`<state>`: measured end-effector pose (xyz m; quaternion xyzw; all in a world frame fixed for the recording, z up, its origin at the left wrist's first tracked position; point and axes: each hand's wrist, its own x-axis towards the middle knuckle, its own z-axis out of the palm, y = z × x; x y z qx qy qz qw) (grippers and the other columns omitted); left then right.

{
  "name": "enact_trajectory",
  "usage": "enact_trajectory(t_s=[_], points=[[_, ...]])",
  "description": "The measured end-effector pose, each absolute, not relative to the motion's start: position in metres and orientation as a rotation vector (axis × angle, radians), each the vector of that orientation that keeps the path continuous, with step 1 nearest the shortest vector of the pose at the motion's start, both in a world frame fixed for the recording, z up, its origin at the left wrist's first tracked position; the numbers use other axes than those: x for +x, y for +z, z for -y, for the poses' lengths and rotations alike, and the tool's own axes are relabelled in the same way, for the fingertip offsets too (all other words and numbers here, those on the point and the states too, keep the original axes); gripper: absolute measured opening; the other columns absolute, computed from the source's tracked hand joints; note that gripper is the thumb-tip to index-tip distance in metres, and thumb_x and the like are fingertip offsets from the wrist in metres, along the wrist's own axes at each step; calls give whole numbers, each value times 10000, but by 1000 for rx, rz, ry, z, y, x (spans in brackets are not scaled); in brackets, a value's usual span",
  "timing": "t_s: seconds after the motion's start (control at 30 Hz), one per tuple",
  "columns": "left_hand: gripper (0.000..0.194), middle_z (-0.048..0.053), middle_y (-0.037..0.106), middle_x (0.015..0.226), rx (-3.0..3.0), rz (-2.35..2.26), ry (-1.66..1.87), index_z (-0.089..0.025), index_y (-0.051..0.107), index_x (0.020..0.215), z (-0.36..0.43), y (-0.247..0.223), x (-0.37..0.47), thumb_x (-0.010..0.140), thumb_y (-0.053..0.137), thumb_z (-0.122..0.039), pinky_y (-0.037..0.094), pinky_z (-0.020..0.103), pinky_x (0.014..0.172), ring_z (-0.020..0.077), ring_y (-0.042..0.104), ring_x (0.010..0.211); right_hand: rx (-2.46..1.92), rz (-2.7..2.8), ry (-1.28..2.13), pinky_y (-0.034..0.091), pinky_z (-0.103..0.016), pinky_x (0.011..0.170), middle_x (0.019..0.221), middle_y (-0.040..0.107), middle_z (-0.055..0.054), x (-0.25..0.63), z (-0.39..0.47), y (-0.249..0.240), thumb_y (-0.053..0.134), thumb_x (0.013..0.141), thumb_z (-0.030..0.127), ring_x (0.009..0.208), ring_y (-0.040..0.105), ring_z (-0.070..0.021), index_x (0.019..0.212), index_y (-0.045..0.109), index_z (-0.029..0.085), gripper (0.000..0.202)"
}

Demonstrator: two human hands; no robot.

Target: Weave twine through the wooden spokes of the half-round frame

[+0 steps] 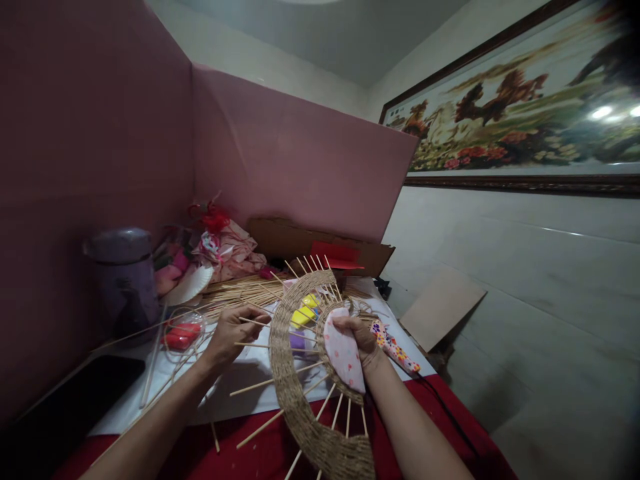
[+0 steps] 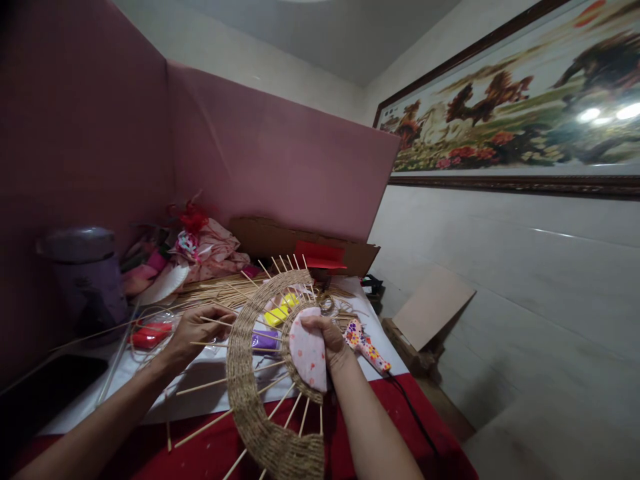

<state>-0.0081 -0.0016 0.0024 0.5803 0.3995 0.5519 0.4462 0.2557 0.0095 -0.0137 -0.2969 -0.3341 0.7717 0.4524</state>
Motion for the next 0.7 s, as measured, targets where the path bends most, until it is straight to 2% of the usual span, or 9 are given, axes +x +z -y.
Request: enact_trajectory(t_s=[0.13, 0.33, 0.47, 0.7], points=[[236, -37, 486, 448, 1477, -984, 1394, -112, 654, 663, 3, 1, -5, 639, 683, -346, 310, 200, 424, 67, 396, 426, -732, 827, 1918, 527, -250, 526, 610, 694, -84, 254, -8, -13, 531, 681, 140, 539, 662, -179, 689, 605, 101, 83], [212, -1, 569, 544, 1477, -972, 1442, -127, 670, 671, 1, 1, -8, 602, 694, -326, 358, 206, 438, 80, 450, 464, -743, 828, 1863, 536, -261, 584, 588, 688, -65, 256, -8, -13, 542, 685, 141, 531, 659, -168, 693, 608, 109, 73], [251, -8, 539, 508, 1505, -970, 1421, -124, 660, 670, -3, -3, -12, 627, 686, -370, 358, 209, 423, 87, 454, 449, -753, 826, 1826, 542, -309, 649, 571, 681, -60, 255, -7, -13, 566, 681, 168, 559, 668, -189, 687, 607, 119, 64], [257, -38, 486, 462, 1534, -1011, 1357, -131, 624, 639, -5, -7, -10, 659, 656, -385, 338, 202, 429, 78, 418, 427, -727, 848, 1809, 536, -363, 675, 631, 691, -83, 248, -3, -7, 585, 689, 291, 647, 674, -229, 771, 630, 125, 190]])
